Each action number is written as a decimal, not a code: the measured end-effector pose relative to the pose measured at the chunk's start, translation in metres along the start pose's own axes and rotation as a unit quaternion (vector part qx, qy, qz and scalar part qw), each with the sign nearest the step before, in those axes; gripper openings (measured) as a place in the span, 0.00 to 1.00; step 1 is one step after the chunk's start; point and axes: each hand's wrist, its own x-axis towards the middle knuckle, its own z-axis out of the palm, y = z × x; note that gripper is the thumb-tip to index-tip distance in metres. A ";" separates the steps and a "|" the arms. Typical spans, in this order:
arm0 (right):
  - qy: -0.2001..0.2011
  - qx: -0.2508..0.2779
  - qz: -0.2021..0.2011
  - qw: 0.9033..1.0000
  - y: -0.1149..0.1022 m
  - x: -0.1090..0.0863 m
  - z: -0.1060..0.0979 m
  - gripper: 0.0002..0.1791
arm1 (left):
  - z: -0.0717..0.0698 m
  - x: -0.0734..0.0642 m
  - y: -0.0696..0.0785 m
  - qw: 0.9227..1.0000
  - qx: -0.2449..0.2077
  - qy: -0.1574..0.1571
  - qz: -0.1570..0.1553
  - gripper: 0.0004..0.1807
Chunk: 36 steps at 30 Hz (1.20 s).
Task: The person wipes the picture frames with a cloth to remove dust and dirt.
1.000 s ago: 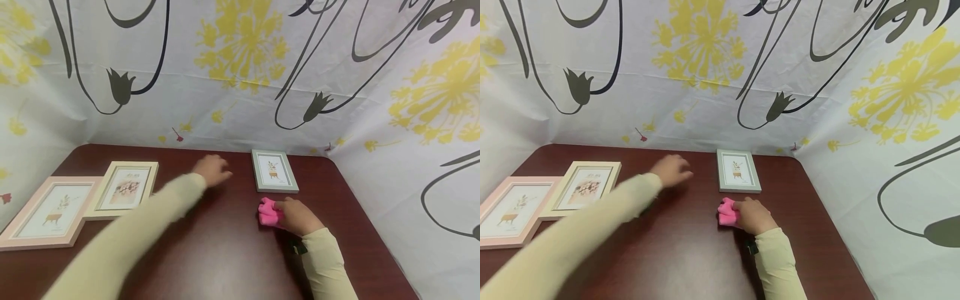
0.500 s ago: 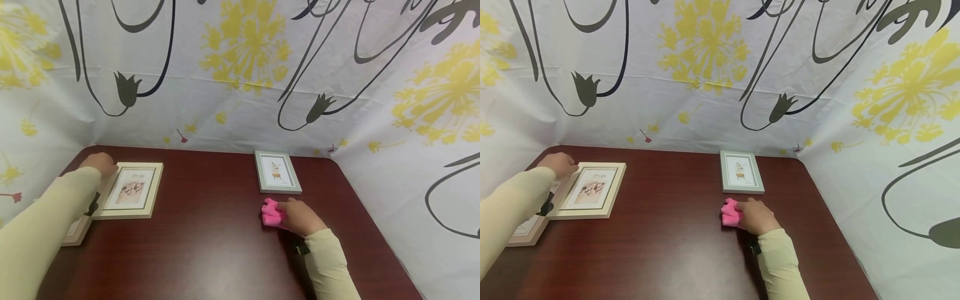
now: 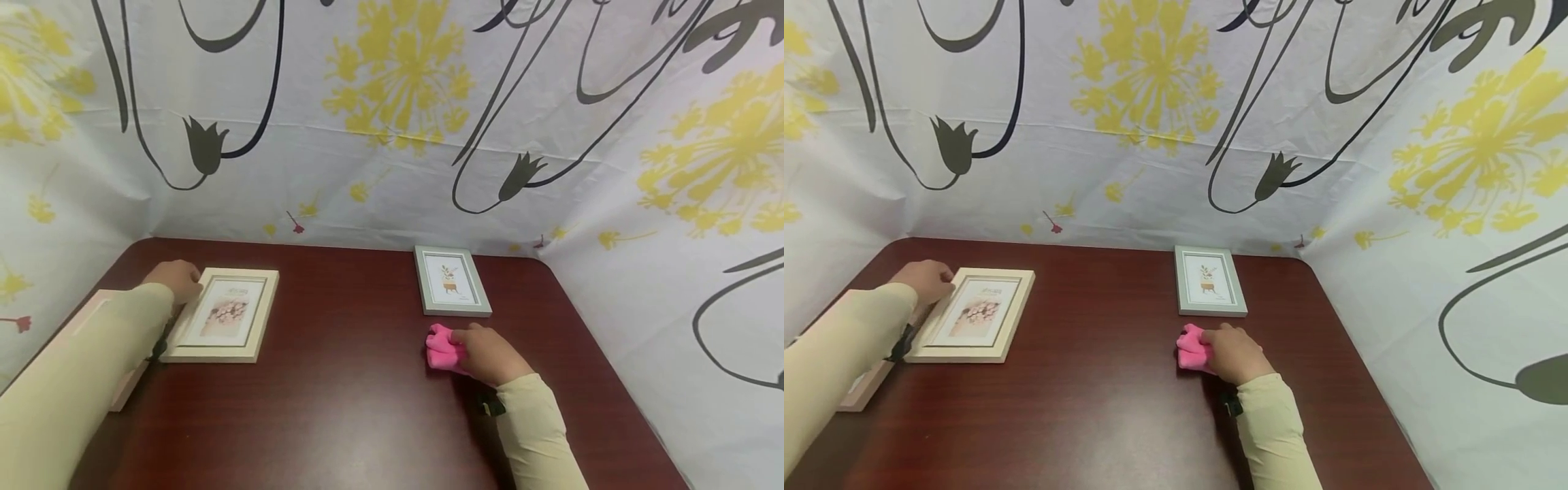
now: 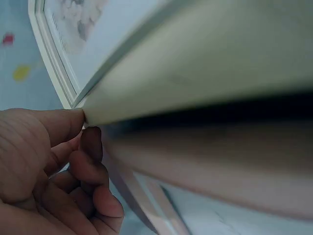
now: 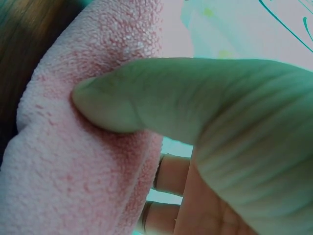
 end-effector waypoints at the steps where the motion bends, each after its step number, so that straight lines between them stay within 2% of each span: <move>1: 0.000 0.001 0.001 1.000 0.000 0.000 0.000 0.13 | 0.003 0.001 0.005 1.000 0.002 -0.002 0.012 0.18; 7: 0.001 0.003 0.003 1.000 0.000 0.000 0.000 0.13 | 0.026 0.003 0.052 0.998 -0.009 -0.018 0.057 0.14; 13: 0.000 0.006 0.005 1.000 -0.001 -0.001 0.001 0.13 | 0.050 -0.004 0.110 0.999 -0.014 -0.032 0.033 0.15; 16: 0.001 0.003 0.005 1.000 -0.001 -0.002 0.001 0.13 | 0.062 -0.007 0.136 0.999 -0.018 -0.023 0.022 0.14; 19: 0.007 -0.003 -0.002 1.000 0.000 -0.002 0.001 0.13 | 0.073 -0.010 0.154 0.999 -0.034 -0.010 0.023 0.15; 21: 0.011 -0.004 -0.005 1.000 -0.001 -0.003 0.000 0.13 | 0.079 -0.013 0.161 0.998 -0.050 -0.005 0.029 0.17; 24: 0.009 -0.004 -0.007 1.000 -0.001 -0.001 0.000 0.13 | 0.085 -0.019 0.167 0.996 -0.074 -0.016 0.044 0.19; 29: 0.002 -0.002 -0.003 1.000 0.000 0.001 0.002 0.14 | 0.086 -0.034 0.168 0.989 -0.115 -0.067 0.070 0.13; 33: 0.003 0.006 0.004 1.000 0.000 0.002 0.003 0.14 | 0.089 -0.044 0.168 0.982 -0.142 -0.097 0.078 0.25; 36: 0.004 0.009 0.007 1.000 0.001 0.002 0.002 0.13 | 0.094 -0.048 0.171 0.977 -0.171 -0.106 0.069 0.28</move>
